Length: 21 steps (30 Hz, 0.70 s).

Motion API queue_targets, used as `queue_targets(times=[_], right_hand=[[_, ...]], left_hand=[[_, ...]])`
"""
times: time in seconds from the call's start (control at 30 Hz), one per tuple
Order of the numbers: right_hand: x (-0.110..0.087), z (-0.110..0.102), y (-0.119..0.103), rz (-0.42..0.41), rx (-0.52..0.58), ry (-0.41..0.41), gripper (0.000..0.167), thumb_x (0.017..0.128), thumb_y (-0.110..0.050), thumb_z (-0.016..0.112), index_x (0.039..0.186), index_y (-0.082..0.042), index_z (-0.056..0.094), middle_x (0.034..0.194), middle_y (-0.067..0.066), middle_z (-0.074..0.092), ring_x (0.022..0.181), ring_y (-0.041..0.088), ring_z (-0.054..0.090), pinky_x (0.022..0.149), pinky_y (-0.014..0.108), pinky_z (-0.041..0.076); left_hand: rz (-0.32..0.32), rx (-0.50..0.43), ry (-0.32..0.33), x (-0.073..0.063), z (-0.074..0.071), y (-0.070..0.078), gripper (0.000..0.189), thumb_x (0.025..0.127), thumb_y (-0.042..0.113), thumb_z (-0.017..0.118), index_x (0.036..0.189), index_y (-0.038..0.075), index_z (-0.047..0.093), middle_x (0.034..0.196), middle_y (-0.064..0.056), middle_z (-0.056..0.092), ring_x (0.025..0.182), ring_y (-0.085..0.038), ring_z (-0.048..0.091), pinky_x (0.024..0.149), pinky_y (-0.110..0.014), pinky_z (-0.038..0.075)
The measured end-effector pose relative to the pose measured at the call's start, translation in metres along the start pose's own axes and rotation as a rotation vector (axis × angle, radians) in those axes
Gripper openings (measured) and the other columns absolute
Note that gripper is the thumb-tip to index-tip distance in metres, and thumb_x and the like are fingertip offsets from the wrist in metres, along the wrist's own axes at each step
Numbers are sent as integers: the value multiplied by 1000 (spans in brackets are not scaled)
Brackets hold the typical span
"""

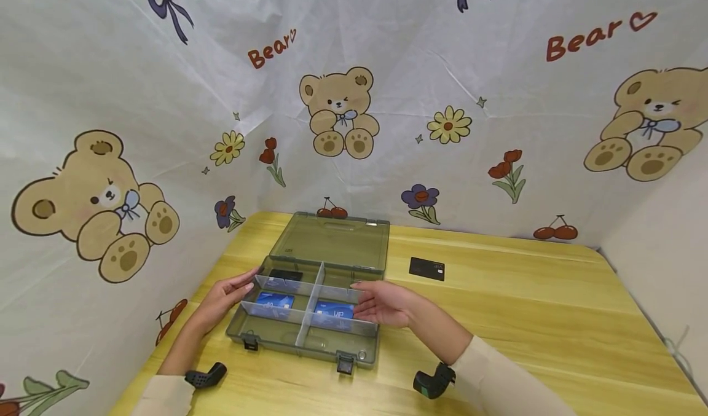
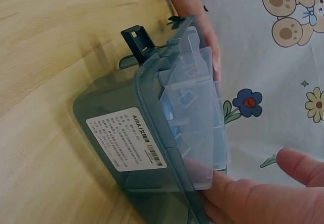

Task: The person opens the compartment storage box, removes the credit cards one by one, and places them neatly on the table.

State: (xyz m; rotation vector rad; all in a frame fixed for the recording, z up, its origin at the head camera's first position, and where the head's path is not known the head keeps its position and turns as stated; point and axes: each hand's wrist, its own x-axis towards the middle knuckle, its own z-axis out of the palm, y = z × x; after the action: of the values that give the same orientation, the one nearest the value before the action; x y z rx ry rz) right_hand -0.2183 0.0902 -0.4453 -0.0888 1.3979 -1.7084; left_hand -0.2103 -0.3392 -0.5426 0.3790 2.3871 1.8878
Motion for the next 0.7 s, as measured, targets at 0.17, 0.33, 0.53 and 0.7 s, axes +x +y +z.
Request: queue_targets(times=[0.17,0.33,0.53,0.7], right_hand=[[4,2,2,9,28,28,71,108,-21,43,147,27,7,150,46,20,144,55,23,121,51,21],[4,4,3,5,37,44,69,108,-21,42,147,27,10,149,46,21,144,55,24,121,52,22],[3,6,6,-32,-10,81,63,106,-22,46,143,23,23,140,40,35,129,45,45,118,50,30],[3,6,8,-75,-35,90,54,105,-20,48,139,20,34,133,34,45,116,35,53,116,51,34]], left_hand=[[3,-5,1,-1,0,1,52,106,24,57,154,7,44,160,-11,37,148,-30,29,102,-18,42],[12,-2,-5,-1,0,1,53,106,24,56,154,6,43,160,-12,36,148,-32,28,102,-17,42],[4,-4,-8,0,0,0,52,106,25,57,154,9,44,160,-10,37,148,-31,28,103,-18,41],[1,2,-8,0,-1,-1,52,106,26,57,154,11,45,160,-8,37,148,-31,28,103,-19,41]])
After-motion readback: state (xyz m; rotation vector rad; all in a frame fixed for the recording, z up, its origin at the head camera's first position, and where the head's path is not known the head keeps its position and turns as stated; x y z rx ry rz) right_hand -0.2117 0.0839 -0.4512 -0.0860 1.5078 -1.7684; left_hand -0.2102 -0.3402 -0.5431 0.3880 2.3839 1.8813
